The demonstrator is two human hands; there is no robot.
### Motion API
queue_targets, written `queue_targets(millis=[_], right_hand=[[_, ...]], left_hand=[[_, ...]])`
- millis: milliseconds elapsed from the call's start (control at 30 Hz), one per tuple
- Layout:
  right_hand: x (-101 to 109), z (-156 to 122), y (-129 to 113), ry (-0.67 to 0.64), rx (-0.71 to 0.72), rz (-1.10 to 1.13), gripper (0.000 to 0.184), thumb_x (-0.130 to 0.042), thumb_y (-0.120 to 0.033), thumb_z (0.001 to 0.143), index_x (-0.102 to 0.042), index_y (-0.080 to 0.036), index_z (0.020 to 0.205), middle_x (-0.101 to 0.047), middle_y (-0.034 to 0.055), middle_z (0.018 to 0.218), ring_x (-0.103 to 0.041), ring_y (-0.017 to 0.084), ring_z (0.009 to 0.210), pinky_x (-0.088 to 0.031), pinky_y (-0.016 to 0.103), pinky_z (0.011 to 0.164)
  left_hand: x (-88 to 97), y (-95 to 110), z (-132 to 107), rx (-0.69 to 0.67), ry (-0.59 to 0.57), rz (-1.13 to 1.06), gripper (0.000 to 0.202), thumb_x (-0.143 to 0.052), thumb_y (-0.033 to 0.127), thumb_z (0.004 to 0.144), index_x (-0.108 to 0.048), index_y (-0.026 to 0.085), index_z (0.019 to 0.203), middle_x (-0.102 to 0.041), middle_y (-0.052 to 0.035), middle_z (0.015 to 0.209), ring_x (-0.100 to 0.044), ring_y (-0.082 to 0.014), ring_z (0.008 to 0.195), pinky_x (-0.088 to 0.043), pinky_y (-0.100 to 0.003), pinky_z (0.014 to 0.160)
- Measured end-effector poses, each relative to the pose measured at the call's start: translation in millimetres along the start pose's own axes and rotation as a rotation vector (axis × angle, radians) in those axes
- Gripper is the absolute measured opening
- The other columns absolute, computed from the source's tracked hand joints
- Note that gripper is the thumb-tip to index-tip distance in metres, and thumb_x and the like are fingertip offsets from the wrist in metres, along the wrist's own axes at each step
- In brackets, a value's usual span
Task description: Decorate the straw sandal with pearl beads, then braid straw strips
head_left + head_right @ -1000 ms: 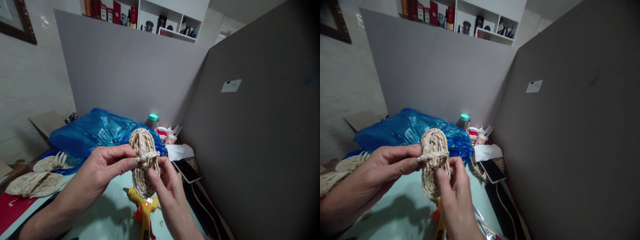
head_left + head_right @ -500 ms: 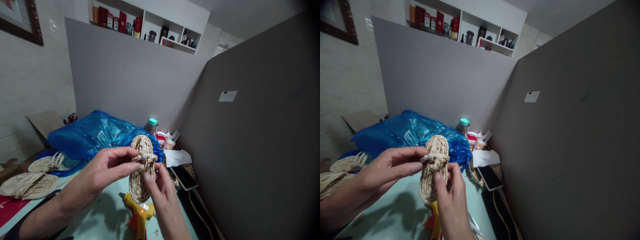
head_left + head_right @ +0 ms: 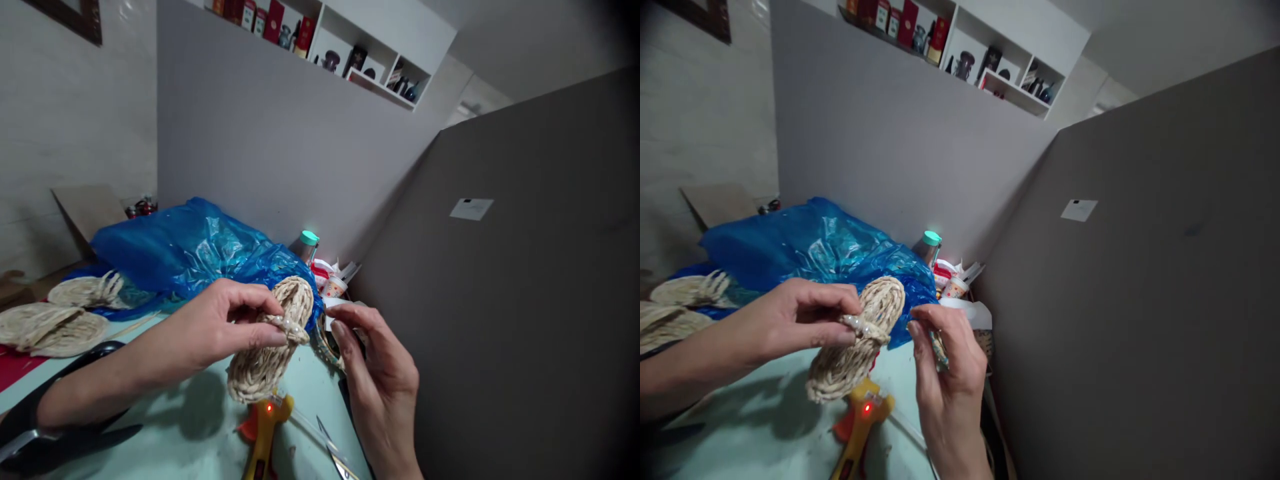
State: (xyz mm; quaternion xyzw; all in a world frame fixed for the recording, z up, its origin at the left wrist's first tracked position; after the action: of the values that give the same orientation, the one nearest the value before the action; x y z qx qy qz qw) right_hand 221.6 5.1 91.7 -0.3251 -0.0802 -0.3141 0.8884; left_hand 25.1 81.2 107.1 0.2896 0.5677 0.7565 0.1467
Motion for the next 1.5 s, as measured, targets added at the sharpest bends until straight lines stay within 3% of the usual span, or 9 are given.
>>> queue_targets(millis=[133, 233, 567, 867, 1000, 1133, 1200, 1333, 1500], right_hand=[[2, 2, -8, -0.169, -0.011, 0.159, 0.023, -0.06, -0.016, 0.094, -0.068, -0.027, 0.112, -0.071, 0.0009, 0.103, -0.063, 0.015, 0.095, -0.05, 0.029, 0.083], [-1, 4, -13, -0.302, -0.094, 0.224, 0.02, -0.062, -0.021, 0.094, -0.073, -0.029, 0.108, -0.074, 0.0008, 0.097, -0.065, 0.016, 0.088, -0.05, 0.031, 0.079], [0, 8, -11, -0.389, -0.234, 0.32, 0.017, -0.061, -0.026, 0.094, -0.075, -0.03, 0.102, -0.072, -0.001, 0.098, -0.065, 0.015, 0.09, -0.048, 0.029, 0.082], [-3, 3, -9, -0.393, -0.299, 0.259, 0.018, -0.062, -0.034, 0.093, -0.072, -0.026, 0.104, -0.071, 0.0016, 0.102, -0.064, 0.017, 0.09, -0.05, 0.032, 0.084], [-1, 5, -1, -0.317, -0.332, 0.211, 0.029, -0.056, -0.036, 0.096, -0.063, -0.028, 0.122, -0.07, 0.0019, 0.099, -0.065, 0.017, 0.086, -0.05, 0.033, 0.083], [-1, 7, 17, -0.227, -0.313, -0.024, 0.035, -0.06, -0.039, 0.092, -0.06, -0.023, 0.123, -0.068, 0.0069, 0.11, -0.063, 0.021, 0.095, -0.048, 0.036, 0.085], [-6, 5, 25, -0.372, -0.34, -0.02, 0.037, -0.061, -0.04, 0.091, -0.06, -0.022, 0.123, -0.068, 0.0081, 0.109, -0.063, 0.023, 0.096, -0.048, 0.037, 0.085], [-26, -7, 29, -0.739, -0.45, 0.281, 0.029, -0.055, -0.042, 0.094, -0.066, -0.02, 0.109, -0.068, 0.0045, 0.089, -0.063, 0.02, 0.081, -0.048, 0.032, 0.076], [-57, -24, 21, -0.836, -0.631, 0.466, 0.036, -0.055, -0.053, 0.091, -0.06, -0.017, 0.087, -0.057, 0.002, 0.076, -0.056, 0.018, 0.073, -0.045, 0.03, 0.067]], left_hand=[[-6.8, 3, 0, -0.036, -0.095, 0.067, 0.007, -0.07, 0.024, 0.077, -0.073, 0.023, 0.071, -0.057, 0.0048, 0.071, -0.05, -0.0113, 0.067, -0.037, -0.023, 0.061], [-10.3, 3, -1, -0.053, -0.14, 0.085, 0.011, -0.07, 0.024, 0.078, -0.072, 0.022, 0.068, -0.057, 0.0044, 0.07, -0.052, -0.0117, 0.068, -0.039, -0.022, 0.062], [-11.9, -2, 0, -0.035, -0.202, 0.108, 0.016, -0.068, 0.03, 0.08, -0.071, 0.02, 0.069, -0.06, 0.0019, 0.075, -0.055, -0.0153, 0.073, -0.041, -0.026, 0.065], [-9.6, -9, 8, -0.018, -0.222, 0.118, 0.008, -0.067, 0.024, 0.08, -0.072, 0.02, 0.077, -0.061, 0.003, 0.076, -0.052, -0.0132, 0.071, -0.039, -0.023, 0.062], [0.5, -19, 15, 0.016, -0.343, 0.058, 0.005, -0.074, 0.02, 0.072, -0.071, 0.019, 0.074, -0.06, 0.0048, 0.071, -0.052, -0.0122, 0.067, -0.039, -0.022, 0.06], [13.6, -26, 16, -0.007, -0.418, 0.114, 0.008, -0.073, 0.016, 0.071, -0.073, 0.02, 0.077, -0.065, 0.0035, 0.074, -0.057, -0.0146, 0.072, -0.042, -0.022, 0.065], [18.2, -28, 10, -0.011, -0.397, 0.166, 0.008, -0.072, 0.016, 0.071, -0.073, 0.02, 0.077, -0.064, 0.0028, 0.074, -0.057, -0.0155, 0.074, -0.042, -0.022, 0.066], [18.9, -36, -19, 0.022, -0.313, 0.152, 0.01, -0.075, 0.019, 0.069, -0.074, 0.019, 0.079, -0.065, 0.0016, 0.076, -0.057, -0.0158, 0.075, -0.043, -0.023, 0.067], [20.6, -49, -67, 0.122, -0.177, 0.084, 0.022, -0.076, 0.022, 0.071, -0.076, 0.018, 0.093, -0.063, 0.0003, 0.081, -0.053, -0.013, 0.067, -0.045, -0.023, 0.065]])
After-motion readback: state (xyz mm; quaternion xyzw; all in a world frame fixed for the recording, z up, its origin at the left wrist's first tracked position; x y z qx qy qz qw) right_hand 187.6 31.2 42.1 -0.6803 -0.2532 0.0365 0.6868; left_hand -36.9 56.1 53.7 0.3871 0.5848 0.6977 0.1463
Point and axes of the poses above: each hand's wrist, its own z-axis towards the middle knuckle, its own x-axis out of the back of the hand, y = z × x, the point moved 1 cm from there along z, towards the middle knuckle
